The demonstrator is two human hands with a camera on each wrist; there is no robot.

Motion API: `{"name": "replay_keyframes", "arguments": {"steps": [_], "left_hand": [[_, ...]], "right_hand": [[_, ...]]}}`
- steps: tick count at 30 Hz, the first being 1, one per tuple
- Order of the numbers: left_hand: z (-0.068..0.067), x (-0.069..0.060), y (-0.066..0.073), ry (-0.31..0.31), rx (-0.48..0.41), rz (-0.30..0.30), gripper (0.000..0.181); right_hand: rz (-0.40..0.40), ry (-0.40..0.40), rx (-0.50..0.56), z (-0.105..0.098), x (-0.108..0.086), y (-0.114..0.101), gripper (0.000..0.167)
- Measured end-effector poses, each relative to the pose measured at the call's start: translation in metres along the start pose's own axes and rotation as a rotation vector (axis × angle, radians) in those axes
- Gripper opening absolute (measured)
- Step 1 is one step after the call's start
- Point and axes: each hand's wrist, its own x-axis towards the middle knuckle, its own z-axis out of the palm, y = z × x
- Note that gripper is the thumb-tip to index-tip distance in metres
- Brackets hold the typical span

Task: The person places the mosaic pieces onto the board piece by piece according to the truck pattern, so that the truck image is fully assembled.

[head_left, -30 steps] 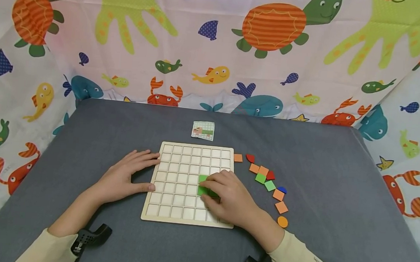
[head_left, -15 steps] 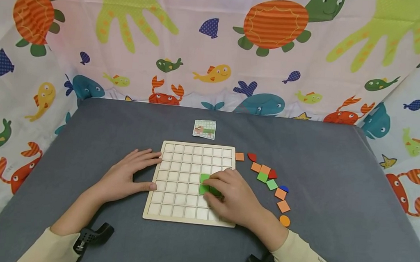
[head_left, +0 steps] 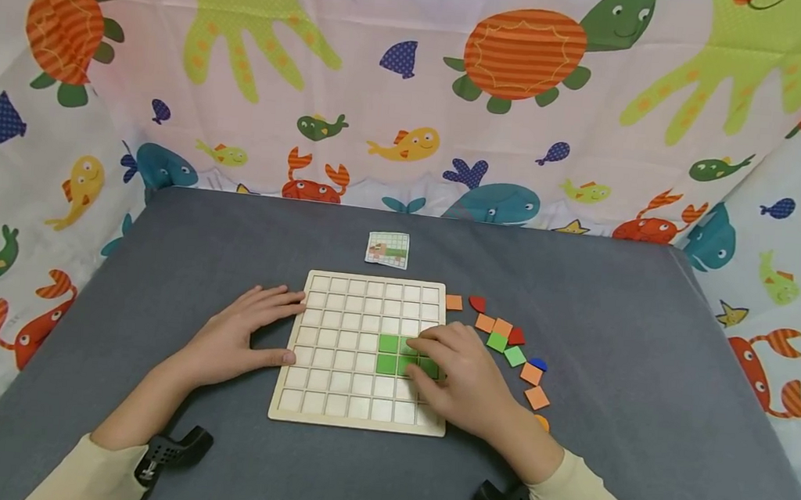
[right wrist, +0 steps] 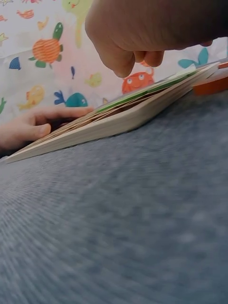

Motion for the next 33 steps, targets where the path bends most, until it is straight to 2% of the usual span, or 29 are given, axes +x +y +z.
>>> {"name": "replay_keyframes", "arguments": {"steps": [8, 25, 33], "left_hand": [[-0.002, 0.000, -0.001, -0.016, -0.004, -0.012, 0.086], [-0.001, 0.002, -0.002, -0.013, 0.004, -0.011, 0.087], [0.000, 0.001, -0.002, -0.029, 0.008, -0.044, 0.089]], "right_hand": [[0.049, -0.009, -0.036, -0.010, -0.011, 0.009, 0.029], [0.126, 0.060, -0.122, -0.036, -0.041, 0.027, 0.028], [0.180, 0.069, -0.158, -0.050, -0.056, 0.038, 0.027]]}}
